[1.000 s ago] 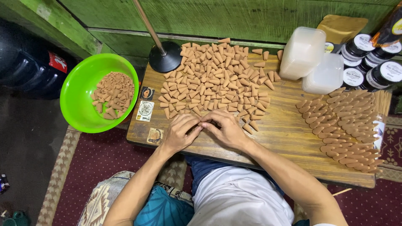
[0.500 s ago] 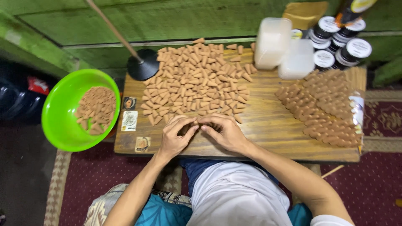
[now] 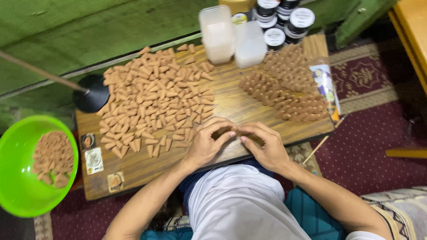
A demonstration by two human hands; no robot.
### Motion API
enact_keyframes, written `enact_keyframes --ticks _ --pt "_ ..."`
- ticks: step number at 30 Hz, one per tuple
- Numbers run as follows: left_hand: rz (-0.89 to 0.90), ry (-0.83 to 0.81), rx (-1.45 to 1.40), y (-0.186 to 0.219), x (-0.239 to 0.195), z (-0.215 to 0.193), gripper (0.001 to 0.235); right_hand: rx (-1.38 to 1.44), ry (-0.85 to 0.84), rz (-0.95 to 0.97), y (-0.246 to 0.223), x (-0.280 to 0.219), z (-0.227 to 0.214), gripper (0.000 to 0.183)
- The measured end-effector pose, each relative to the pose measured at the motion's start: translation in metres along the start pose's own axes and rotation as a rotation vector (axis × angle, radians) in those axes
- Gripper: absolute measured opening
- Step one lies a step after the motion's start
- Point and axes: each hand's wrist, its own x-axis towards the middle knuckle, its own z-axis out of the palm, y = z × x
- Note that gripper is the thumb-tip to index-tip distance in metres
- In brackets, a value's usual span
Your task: The person handles incense cones on a wooden table, moving them between a pile and a separate bowl while other incense products and containers are nearby.
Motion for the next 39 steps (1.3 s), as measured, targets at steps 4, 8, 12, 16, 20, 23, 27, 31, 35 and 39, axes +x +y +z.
enact_keyframes --ticks 4,8,12,16,20,23,27,31,35,39 --pt "-0.02 -0.034 -0.054 -0.017 0.024 0.038 0.018 -0.037 0.131 0.09 0.017 -0.011 -0.017 0.027" --pt "-0.053 -0.06 -0.053 -0.024 0.041 0.067 0.019 -0.077 0.203 0.125 0.031 -0.023 -0.027 0.035" --pt "-0.054 -0.089 -0.049 -0.032 0.051 0.087 0.017 -0.123 0.215 0.147 0.021 -0.029 -0.032 0.039" --pt "-0.069 -0.085 -0.043 -0.037 0.056 0.099 0.017 -0.165 0.219 0.138 0.009 -0.028 -0.032 0.04" --pt "-0.073 -0.073 -0.022 -0.033 0.062 0.104 0.018 -0.198 0.227 0.182 0.024 -0.035 -0.028 0.041" --pt "-0.059 -0.073 -0.002 -0.031 0.062 0.106 0.019 -0.191 0.224 0.209 0.024 -0.035 -0.027 0.041" --pt "-0.052 -0.08 0.032 -0.037 0.062 0.109 0.018 -0.166 0.224 0.27 0.022 -0.033 -0.027 0.039" --pt "-0.029 -0.074 0.055 -0.04 0.063 0.109 0.015 -0.194 0.225 0.267 0.032 -0.036 -0.025 0.04" --pt "-0.025 -0.064 0.059 -0.042 0.062 0.11 0.016 -0.201 0.219 0.265 0.03 -0.035 -0.025 0.039" --pt "-0.029 -0.054 0.057 -0.038 0.061 0.108 0.017 -0.2 0.221 0.264 0.031 -0.036 -0.024 0.037"
